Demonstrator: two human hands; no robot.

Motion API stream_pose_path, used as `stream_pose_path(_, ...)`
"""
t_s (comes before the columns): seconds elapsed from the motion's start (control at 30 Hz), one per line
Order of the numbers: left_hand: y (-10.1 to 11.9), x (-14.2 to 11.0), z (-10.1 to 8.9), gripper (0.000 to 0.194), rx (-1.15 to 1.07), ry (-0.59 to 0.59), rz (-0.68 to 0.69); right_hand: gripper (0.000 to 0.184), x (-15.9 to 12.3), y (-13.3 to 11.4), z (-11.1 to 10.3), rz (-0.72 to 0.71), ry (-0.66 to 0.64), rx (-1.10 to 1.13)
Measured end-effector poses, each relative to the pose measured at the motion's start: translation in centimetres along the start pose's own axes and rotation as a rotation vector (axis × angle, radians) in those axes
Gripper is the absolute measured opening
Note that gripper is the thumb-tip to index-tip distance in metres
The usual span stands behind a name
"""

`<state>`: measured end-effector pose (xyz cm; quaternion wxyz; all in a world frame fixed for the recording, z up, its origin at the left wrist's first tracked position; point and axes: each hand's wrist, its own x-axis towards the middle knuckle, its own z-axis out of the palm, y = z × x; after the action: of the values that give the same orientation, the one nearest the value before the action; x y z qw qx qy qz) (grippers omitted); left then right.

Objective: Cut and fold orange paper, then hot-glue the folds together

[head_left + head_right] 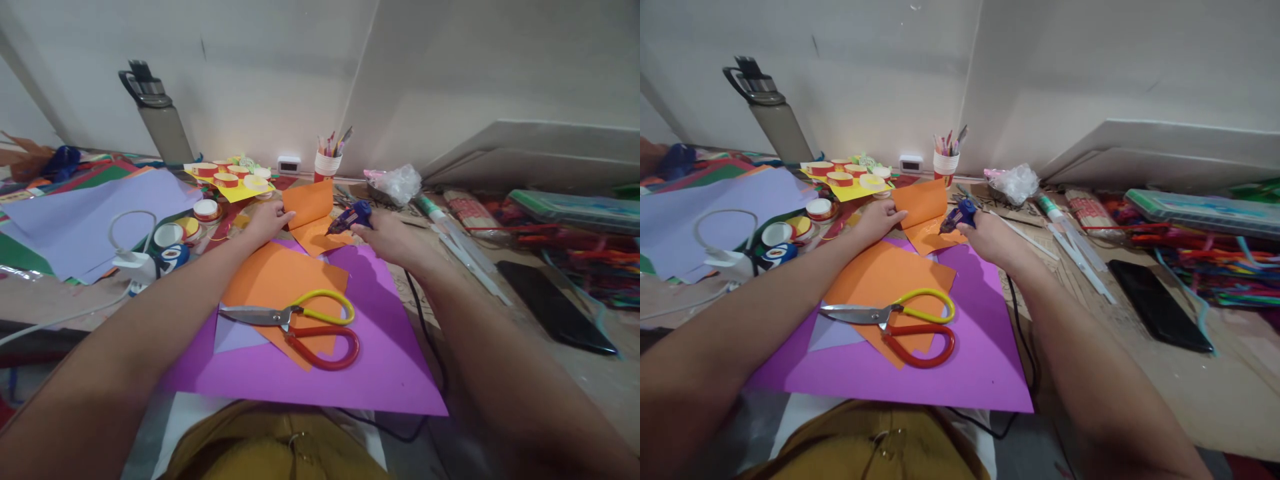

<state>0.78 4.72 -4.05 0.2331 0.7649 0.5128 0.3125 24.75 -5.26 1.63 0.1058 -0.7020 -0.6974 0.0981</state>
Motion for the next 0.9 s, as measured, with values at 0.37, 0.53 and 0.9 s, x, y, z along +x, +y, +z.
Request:
stream_pose_path(0.37, -0.45, 0.14, 0.18, 0.022, -0.029, 0.010, 0.021, 0.032, -0.22, -0.37, 0.47, -0.044, -0.006, 0.047)
stream_pose_path(0.53, -0.23, 0.05, 0.02, 0.024, 0.012, 0.013, 0.017, 0.031, -0.34, -0.78, 0.57, -0.040, 0.038, -0.012)
stream_pose_path(0.9, -0.11, 0.03, 0.05, 0.022, 0.000, 0.006, 0.010, 0.036, -0.48, -0.62, 0.41, -0.042, 0.023, -0.040)
